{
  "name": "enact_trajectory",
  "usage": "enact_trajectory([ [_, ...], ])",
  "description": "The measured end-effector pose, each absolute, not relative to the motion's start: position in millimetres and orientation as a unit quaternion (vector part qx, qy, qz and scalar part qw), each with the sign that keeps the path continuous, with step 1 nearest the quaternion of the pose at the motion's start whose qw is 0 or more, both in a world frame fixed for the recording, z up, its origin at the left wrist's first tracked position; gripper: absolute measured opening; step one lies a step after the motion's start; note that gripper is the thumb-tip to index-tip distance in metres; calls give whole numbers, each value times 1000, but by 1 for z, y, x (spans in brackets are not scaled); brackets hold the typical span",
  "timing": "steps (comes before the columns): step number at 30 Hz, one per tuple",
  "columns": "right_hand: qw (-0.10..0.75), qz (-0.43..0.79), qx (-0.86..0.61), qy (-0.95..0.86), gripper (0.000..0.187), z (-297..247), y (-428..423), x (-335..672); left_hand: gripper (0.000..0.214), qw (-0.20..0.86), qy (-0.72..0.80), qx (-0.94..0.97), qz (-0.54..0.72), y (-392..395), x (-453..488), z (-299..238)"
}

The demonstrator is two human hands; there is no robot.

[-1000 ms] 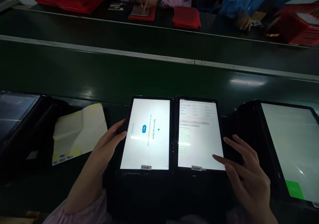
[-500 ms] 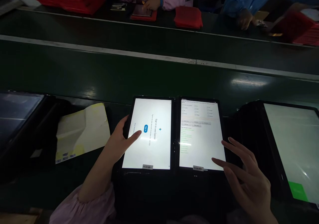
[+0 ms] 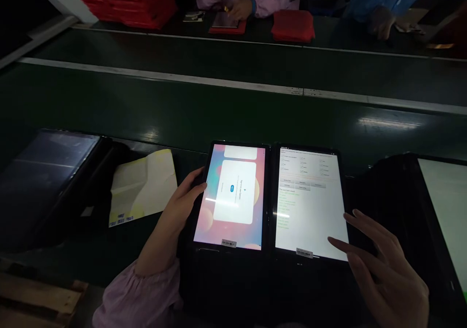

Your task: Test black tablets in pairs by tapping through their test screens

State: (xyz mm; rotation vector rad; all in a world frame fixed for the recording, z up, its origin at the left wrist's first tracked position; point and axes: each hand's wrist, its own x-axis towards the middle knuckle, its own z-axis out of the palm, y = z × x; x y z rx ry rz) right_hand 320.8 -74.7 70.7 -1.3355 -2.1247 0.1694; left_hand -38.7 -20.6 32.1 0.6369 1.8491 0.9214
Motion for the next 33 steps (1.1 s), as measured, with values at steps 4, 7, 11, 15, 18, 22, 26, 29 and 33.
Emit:
enact_trajectory([
  [4,308,64,-504,-804,30,71,-73,321,61,476,746,301,357,-20,-38,31],
  [7,314,54,-489,-812,29,69,-71,321,76,490,746,323,315,-20,-43,29],
  [11,315,51,-486,-814,29,66,-70,320,87,488,754,335,284,-19,-49,26],
  [15,319,60,-497,-805,30,67,-70,320,85,500,745,306,318,-18,-48,24],
  [18,321,66,-493,-806,31,69,-69,319,86,499,748,294,323,-11,-42,28],
  [22,322,61,-487,-810,31,70,-67,318,93,446,756,376,298,-1,-29,36],
  [26,332,66,-500,-797,31,70,-68,319,101,408,750,448,265,-5,-25,38],
  [29,332,73,-510,-790,32,71,-71,321,120,421,763,437,224,-21,-34,34],
  [33,325,82,-528,-781,31,71,-72,321,116,452,752,402,260,-37,-46,34],
])
